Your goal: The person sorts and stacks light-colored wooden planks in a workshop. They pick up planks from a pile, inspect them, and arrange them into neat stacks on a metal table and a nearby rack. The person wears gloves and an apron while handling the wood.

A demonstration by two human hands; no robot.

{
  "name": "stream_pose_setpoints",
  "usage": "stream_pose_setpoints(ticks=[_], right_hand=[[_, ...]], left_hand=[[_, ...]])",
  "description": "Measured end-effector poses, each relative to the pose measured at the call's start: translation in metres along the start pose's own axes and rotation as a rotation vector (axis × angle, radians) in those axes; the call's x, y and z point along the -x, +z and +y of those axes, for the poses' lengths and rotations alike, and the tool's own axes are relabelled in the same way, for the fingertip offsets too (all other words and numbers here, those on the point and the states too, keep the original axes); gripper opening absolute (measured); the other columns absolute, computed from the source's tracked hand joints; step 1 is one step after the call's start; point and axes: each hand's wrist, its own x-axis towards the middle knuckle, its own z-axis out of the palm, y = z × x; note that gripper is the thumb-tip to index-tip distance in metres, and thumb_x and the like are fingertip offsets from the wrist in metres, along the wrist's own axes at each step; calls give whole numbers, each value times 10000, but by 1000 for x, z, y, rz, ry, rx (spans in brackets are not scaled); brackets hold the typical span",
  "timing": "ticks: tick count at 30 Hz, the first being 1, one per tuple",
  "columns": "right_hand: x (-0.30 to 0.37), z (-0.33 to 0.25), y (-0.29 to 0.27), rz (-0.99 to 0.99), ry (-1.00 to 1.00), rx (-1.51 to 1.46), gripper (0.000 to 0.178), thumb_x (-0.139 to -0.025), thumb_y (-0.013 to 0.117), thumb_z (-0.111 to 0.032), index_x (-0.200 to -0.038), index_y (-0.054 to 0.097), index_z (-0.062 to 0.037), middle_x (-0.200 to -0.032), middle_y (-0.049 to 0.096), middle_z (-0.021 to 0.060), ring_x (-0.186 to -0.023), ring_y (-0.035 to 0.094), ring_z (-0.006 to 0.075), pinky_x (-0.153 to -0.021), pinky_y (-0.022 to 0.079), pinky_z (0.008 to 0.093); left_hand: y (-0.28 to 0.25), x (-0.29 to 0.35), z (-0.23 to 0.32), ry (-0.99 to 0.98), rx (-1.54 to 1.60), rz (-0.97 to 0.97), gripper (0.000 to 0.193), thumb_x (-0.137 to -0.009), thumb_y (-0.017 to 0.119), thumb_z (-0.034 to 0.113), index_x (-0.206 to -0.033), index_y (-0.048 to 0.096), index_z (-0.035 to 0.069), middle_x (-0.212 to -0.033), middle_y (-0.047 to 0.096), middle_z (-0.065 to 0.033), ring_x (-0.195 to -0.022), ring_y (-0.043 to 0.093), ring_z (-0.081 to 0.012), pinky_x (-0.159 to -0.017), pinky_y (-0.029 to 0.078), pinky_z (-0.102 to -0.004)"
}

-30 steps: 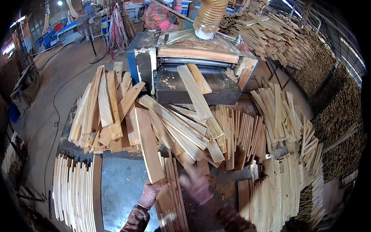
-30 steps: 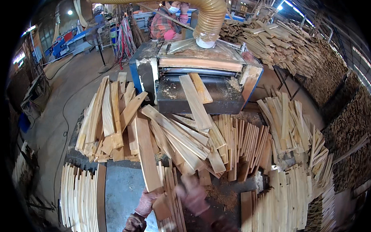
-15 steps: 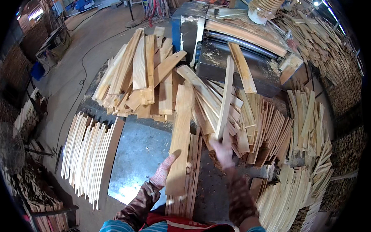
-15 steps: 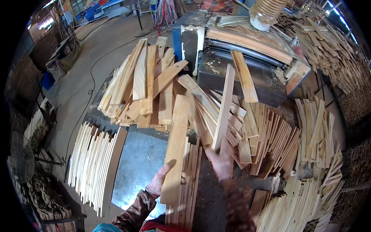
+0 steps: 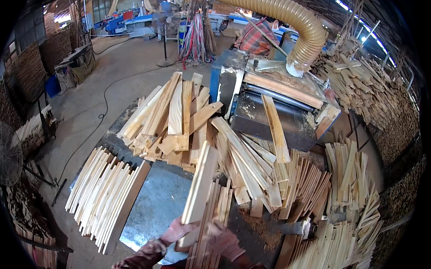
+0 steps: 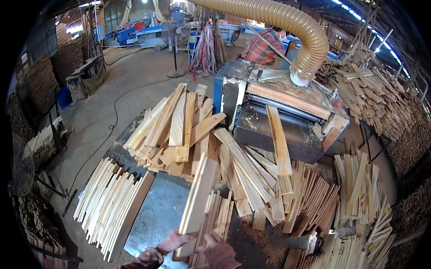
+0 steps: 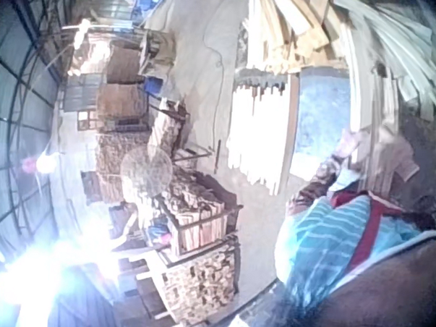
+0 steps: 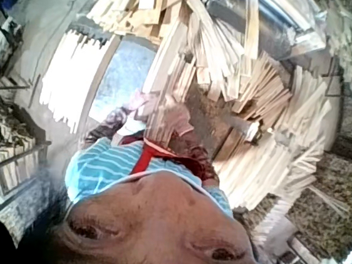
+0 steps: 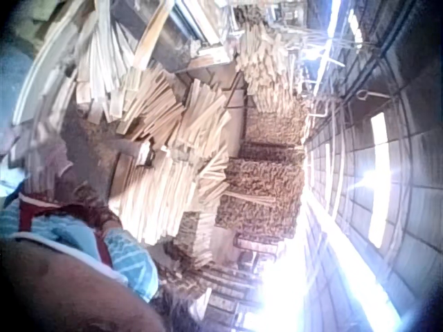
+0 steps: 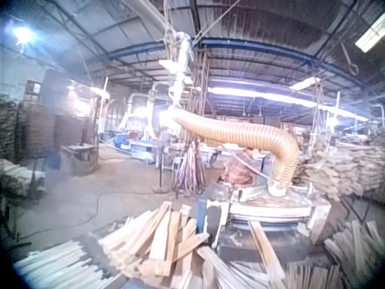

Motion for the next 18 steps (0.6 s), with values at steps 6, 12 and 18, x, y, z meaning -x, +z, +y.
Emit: stream_pose_setpoints(ticks=[6, 12, 18], right_hand=[[-32, 3, -145, 672, -87, 452, 712, -932, 579, -472, -1486, 390, -67, -1483, 429, 223, -1355, 435, 382, -1120, 367, 453], [-108, 39, -261, 795, 329, 867, 845, -862, 631, -471, -1515, 288, -58, -1545, 344, 192, -1345, 441, 372, -1102, 381, 456], [-130, 60, -280, 637, 518, 684, 913, -825, 649, -460, -1533, 231, -63, -1539, 322, 220, -1208, 538, 405, -986, 471, 444]], left_hand=[[-73, 100, -39, -33, -128, 269, 649, -817, 760, 227, -1402, 530, 69, -1147, 698, -36, -1036, 627, -127, -897, 512, -289], [-155, 156, -123, -536, -666, 601, 469, -696, 803, 327, -1102, 689, 122, -867, 736, -108, -845, 712, -277, -775, 554, -366], [-202, 142, -175, -507, -762, 972, 253, -689, 774, 238, -830, 648, 69, -787, 703, -146, -790, 697, -344, -730, 550, -446]])
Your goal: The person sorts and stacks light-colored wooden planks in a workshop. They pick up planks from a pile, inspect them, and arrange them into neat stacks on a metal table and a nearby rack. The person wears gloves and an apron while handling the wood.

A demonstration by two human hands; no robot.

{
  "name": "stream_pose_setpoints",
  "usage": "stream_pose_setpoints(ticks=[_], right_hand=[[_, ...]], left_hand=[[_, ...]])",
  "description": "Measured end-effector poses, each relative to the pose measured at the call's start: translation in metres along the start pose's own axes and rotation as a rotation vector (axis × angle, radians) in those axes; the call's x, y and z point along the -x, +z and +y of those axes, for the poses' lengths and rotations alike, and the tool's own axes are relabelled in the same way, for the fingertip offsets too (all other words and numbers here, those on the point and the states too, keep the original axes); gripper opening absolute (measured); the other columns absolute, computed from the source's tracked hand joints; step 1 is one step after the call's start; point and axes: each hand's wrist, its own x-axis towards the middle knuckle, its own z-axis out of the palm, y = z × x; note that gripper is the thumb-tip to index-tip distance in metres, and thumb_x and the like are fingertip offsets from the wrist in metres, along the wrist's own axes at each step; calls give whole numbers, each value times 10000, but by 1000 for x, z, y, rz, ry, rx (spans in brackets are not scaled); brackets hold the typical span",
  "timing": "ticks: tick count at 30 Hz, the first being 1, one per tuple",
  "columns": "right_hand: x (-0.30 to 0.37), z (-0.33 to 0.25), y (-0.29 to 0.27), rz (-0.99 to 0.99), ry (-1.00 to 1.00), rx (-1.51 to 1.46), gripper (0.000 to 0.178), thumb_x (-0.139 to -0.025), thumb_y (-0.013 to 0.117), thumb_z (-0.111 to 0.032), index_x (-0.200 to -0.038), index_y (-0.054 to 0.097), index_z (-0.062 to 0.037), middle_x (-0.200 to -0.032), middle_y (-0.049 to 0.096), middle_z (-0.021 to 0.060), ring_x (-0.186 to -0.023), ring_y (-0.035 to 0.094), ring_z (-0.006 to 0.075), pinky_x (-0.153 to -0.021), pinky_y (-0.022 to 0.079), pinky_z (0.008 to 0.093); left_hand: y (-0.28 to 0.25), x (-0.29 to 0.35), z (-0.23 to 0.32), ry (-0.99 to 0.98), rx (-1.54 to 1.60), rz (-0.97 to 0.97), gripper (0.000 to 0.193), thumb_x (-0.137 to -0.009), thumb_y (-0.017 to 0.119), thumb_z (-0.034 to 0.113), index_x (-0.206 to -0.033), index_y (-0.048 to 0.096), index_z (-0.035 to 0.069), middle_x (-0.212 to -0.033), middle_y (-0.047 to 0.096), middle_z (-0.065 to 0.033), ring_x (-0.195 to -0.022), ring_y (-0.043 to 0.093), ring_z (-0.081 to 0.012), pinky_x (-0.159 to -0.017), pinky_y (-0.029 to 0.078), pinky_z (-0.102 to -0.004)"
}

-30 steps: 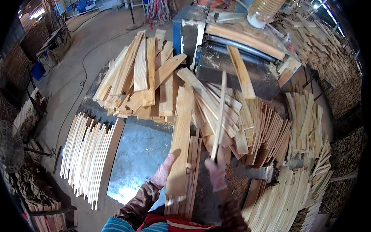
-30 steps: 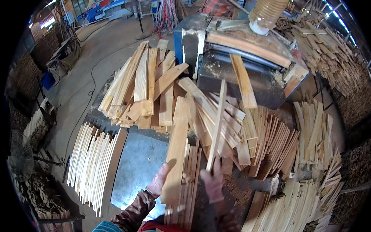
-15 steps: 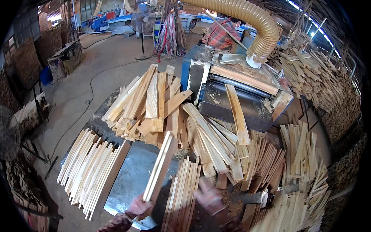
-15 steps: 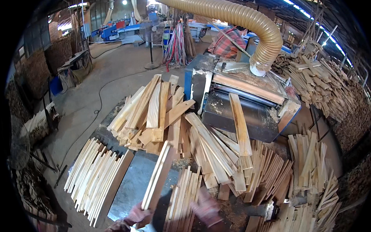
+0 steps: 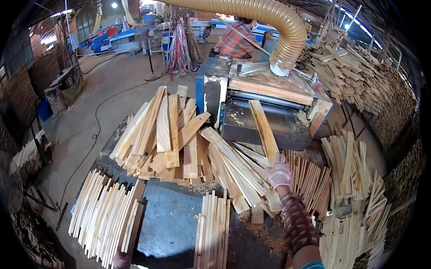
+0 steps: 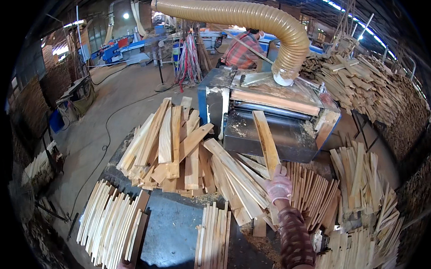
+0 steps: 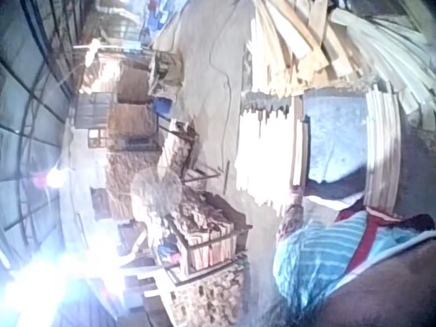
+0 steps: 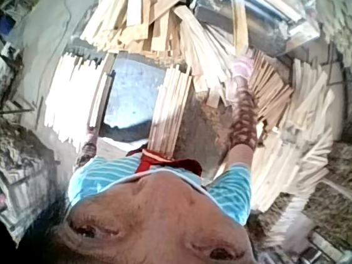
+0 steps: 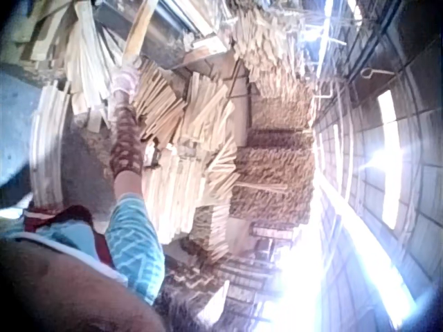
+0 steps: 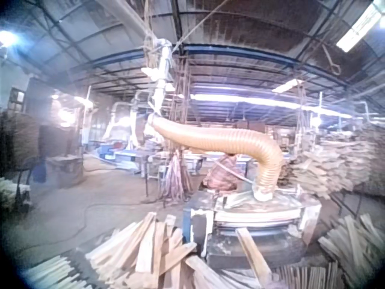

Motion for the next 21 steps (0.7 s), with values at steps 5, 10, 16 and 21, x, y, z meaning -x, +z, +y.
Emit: stream_pose_setpoints(ticks=[5, 10, 16, 21], right_hand=[[45, 9, 33, 20, -22, -80, 914, -791, 663, -426, -1510, 255, -36, -1355, 461, 255, -1053, 605, 370, -876, 524, 444], [168, 25, 70, 34, 27, -59, 1020, -760, 724, -409, -1540, 182, -37, -1397, 425, 273, -1095, 582, 402, -891, 518, 454], [327, 55, 126, -309, 105, -223, 971, -784, 738, -428, -1536, 225, -89, -1531, 314, 235, -1242, 511, 442, -998, 466, 481], [364, 78, 147, -297, 216, -344, 703, -913, 593, -392, -1504, 340, -108, -1408, 486, 260, -1215, 540, 429, -987, 472, 474]], left_hand=[[-8, 22, 41, 104, 46, 218, 250, -694, 749, 197, -865, 619, 69, -797, 651, -107, -790, 653, -340, -731, 530, -452], [-2, 17, 42, -8, -300, 197, 733, -716, 747, 214, -1373, 437, 112, -1367, 493, -175, -1276, 466, -335, -1032, 397, -481], [2, -6, 13, 86, -406, 137, 801, -693, 684, 214, -1433, 378, 190, -1485, 410, -99, -1380, 370, -333, -1057, 357, -483], [-5, -9, 26, 183, -363, 121, 689, -651, 707, 108, -1269, 419, 198, -1202, 461, -88, -1171, 485, -354, -928, 449, -507]])
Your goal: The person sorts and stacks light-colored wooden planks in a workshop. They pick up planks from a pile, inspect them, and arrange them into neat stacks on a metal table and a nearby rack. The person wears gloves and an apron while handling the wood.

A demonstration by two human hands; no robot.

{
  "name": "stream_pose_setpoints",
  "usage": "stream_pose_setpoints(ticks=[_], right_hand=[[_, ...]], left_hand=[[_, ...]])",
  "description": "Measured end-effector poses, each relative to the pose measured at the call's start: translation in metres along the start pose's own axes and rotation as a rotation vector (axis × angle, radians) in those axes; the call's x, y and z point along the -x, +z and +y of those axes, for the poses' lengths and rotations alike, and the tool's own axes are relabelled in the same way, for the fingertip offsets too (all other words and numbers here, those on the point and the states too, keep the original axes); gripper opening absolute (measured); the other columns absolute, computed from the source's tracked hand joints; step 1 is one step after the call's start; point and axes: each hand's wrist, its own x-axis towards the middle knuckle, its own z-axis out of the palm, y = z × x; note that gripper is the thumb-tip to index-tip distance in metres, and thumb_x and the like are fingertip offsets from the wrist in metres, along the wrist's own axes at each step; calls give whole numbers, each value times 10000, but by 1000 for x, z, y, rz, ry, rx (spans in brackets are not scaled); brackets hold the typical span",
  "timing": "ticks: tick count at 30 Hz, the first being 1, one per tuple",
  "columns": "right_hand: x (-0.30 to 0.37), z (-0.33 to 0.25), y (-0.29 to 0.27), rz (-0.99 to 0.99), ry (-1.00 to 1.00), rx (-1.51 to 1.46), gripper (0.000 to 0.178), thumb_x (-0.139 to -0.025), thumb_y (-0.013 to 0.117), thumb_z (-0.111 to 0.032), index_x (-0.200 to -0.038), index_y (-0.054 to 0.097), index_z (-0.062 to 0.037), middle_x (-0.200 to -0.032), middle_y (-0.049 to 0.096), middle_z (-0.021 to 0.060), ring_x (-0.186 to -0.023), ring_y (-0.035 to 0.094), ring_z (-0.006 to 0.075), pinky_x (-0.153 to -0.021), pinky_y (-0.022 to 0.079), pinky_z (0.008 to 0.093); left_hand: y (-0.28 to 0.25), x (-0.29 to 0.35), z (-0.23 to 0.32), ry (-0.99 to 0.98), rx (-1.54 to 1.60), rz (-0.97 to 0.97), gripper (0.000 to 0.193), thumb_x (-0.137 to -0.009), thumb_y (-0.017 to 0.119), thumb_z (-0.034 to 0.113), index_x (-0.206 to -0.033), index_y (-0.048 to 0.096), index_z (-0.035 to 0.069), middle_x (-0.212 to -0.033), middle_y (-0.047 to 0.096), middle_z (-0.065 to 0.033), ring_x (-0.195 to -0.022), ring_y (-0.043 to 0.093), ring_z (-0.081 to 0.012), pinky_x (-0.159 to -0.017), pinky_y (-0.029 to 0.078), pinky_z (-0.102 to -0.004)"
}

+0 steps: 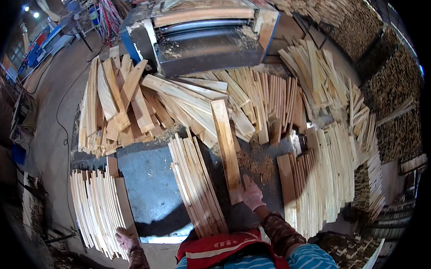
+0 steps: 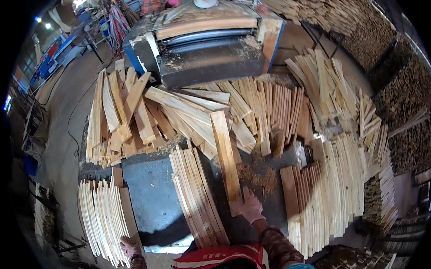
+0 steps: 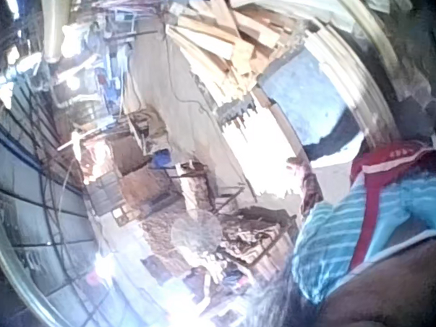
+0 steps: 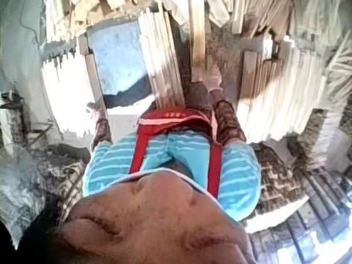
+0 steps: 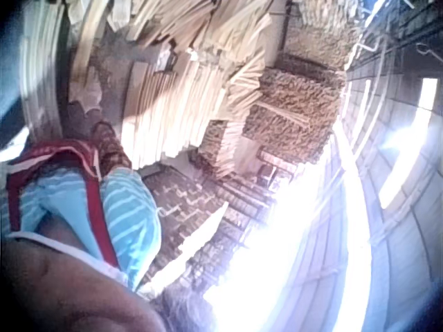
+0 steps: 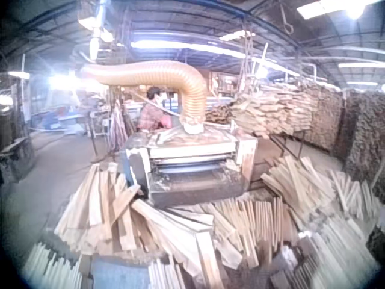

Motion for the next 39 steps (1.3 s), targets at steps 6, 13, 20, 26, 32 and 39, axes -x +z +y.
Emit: stream_pose_setpoints(ticks=[6, 13, 20, 26, 32, 39], right_hand=[[-31, -28, -9, 5, 132, -91, 900, -847, 661, -472, -1537, 241, -75, -1429, 464, 252, -1242, 523, 417, -1028, 444, 457], [-36, -66, -3, -128, 243, -79, 1123, -763, 756, -441, -1567, 62, -74, -1494, 369, 238, -1261, 508, 409, -1020, 457, 442], [48, -21, 12, -150, -149, -283, 918, -871, 639, -412, -1544, 151, -22, -1489, 367, 266, -1273, 484, 425, -1033, 438, 451], [84, -16, 36, -248, -150, -194, 817, -910, 558, -441, -1526, 232, -13, -1394, 490, 274, -1233, 522, 423, -1026, 440, 464], [80, -30, 17, -403, 72, -171, 792, -904, 549, -431, -1527, 251, -42, -1274, 597, 239, -1143, 585, 423, -969, 473, 484], [90, -46, 7, -427, 169, -131, 726, -913, 516, -431, -1530, 295, -120, -1152, 649, 272, -1040, 635, 441, -886, 499, 519]], left_hand=[[-14, 2, 10, -24, -84, -54, 871, -684, 783, 206, -1441, 352, 223, -1449, 395, -123, -1349, 393, -361, -1051, 393, -500], [-22, 28, 83, 433, 238, -37, 938, -682, 817, 196, -1492, 354, 98, -1495, 380, -224, -1359, 388, -417, -1130, 346, -451], [36, 58, 186, 612, 690, -393, 850, -793, 812, 282, -1492, 373, 79, -1438, 491, -209, -1342, 454, -374, -1112, 376, -407], [75, 109, 287, 444, 1024, -502, 814, -880, 709, 452, -1475, 363, 17, -1392, 518, -233, -1265, 518, -393, -1044, 424, -416], [13, 143, 325, 379, 848, -376, 797, -876, 711, 378, -1473, 334, 8, -1395, 496, -227, -1259, 502, -410, -1029, 423, -445], [5, 148, 321, 476, 868, -202, 739, -873, 707, 351, -1427, 362, 5, -1286, 544, -234, -1128, 562, -428, -953, 465, -459]])
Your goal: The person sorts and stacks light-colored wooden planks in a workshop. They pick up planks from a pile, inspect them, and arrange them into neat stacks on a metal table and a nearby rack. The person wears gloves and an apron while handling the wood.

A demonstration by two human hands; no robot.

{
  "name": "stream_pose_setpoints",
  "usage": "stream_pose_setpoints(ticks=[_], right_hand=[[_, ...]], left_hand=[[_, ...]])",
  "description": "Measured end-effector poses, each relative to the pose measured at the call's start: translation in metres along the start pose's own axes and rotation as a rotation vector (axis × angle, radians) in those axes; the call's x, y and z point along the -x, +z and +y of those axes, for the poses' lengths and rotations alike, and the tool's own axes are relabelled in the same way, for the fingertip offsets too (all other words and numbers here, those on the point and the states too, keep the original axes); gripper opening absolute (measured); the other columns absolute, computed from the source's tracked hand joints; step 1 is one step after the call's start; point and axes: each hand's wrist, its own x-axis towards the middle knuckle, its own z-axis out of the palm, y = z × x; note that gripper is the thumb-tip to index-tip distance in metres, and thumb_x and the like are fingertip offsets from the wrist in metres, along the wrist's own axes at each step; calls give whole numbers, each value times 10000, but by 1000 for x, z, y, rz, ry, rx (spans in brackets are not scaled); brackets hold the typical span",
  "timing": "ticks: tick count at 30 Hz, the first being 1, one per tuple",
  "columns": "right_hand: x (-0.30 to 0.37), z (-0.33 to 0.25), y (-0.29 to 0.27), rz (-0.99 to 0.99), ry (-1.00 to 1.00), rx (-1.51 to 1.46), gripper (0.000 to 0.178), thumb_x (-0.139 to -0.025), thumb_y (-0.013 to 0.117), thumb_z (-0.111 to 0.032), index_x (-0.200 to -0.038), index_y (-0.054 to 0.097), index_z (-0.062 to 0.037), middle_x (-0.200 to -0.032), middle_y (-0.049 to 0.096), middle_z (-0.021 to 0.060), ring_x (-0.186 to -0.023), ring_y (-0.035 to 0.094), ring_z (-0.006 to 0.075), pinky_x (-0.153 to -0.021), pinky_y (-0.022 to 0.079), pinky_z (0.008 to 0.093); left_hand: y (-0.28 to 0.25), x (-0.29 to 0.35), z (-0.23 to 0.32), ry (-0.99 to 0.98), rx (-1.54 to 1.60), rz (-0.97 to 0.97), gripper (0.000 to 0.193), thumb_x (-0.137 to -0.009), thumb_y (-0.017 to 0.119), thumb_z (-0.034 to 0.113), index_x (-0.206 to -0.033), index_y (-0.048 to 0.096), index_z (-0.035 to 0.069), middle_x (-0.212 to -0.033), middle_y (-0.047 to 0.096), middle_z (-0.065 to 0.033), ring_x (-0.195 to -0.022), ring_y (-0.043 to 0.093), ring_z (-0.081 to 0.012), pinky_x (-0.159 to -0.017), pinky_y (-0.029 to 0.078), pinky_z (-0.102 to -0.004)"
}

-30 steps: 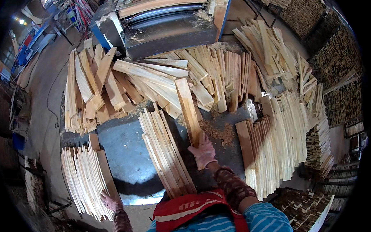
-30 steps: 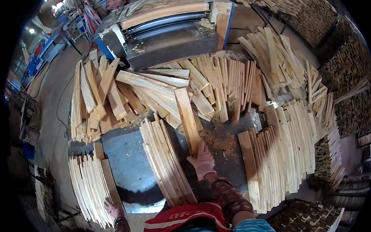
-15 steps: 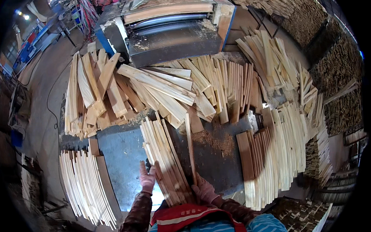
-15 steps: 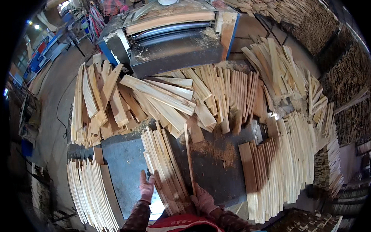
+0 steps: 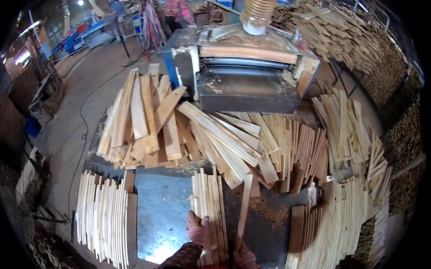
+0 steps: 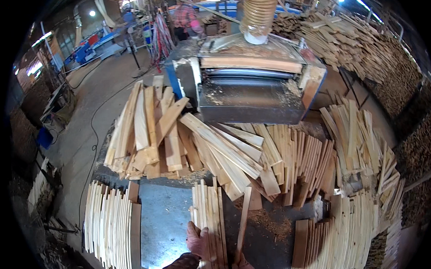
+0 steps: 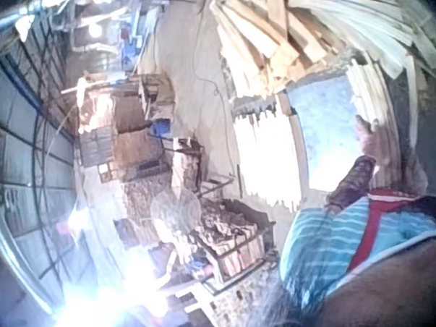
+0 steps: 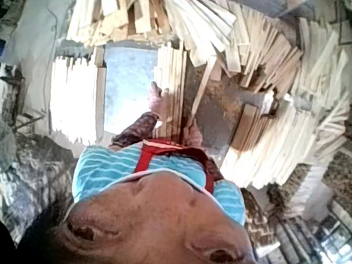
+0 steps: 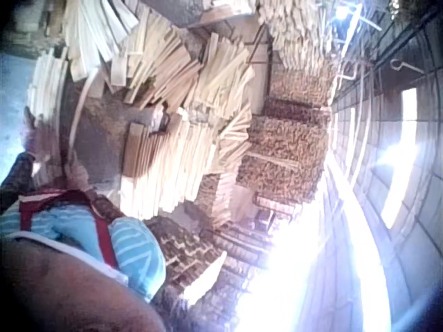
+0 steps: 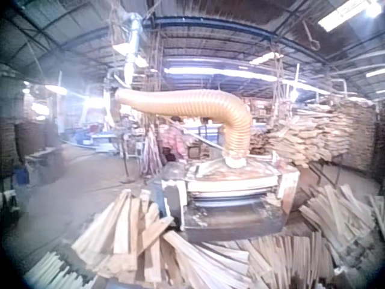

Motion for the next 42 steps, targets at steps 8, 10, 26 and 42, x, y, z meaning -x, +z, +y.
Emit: stream_pose_setpoints(ticks=[8, 10, 26, 42], right_hand=[[0, 28, 41, 166, -68, 38, 635, -936, 482, -428, -1491, 381, -134, -1153, 648, 283, -1048, 644, 417, -870, 513, 522], [0, 44, 54, 113, -114, 106, 628, -941, 476, -429, -1490, 384, -139, -1157, 646, 284, -1057, 641, 416, -879, 511, 517], [4, 30, 54, 60, -28, -86, 580, -968, 477, -469, -1437, 486, -128, -1242, 630, 240, -1155, 595, 387, -975, 466, 458], [-248, -170, -230, 839, -590, 334, 707, -871, 621, -363, -1449, 383, -34, -1359, 536, 260, -1208, 566, 381, -1009, 464, 443]], left_hand=[[2, -5, -6, -135, -87, -141, 879, -859, 652, 556, -1486, 293, 56, -1283, 534, -236, -1173, 528, -440, -992, 422, -509], [2, -7, -6, -142, -112, -146, 877, -862, 651, 540, -1496, 279, 62, -1285, 537, -233, -1171, 531, -441, -993, 422, -506], [9, -4, -14, -69, -42, -95, 717, -839, 730, 372, -1375, 366, 65, -1109, 563, -196, -1041, 556, -425, -886, 455, -503], [18, 0, -34, -67, 5, -1, 813, -803, 788, 288, -1423, 366, -24, -1077, 581, -187, -966, 576, -395, -846, 474, -462]])
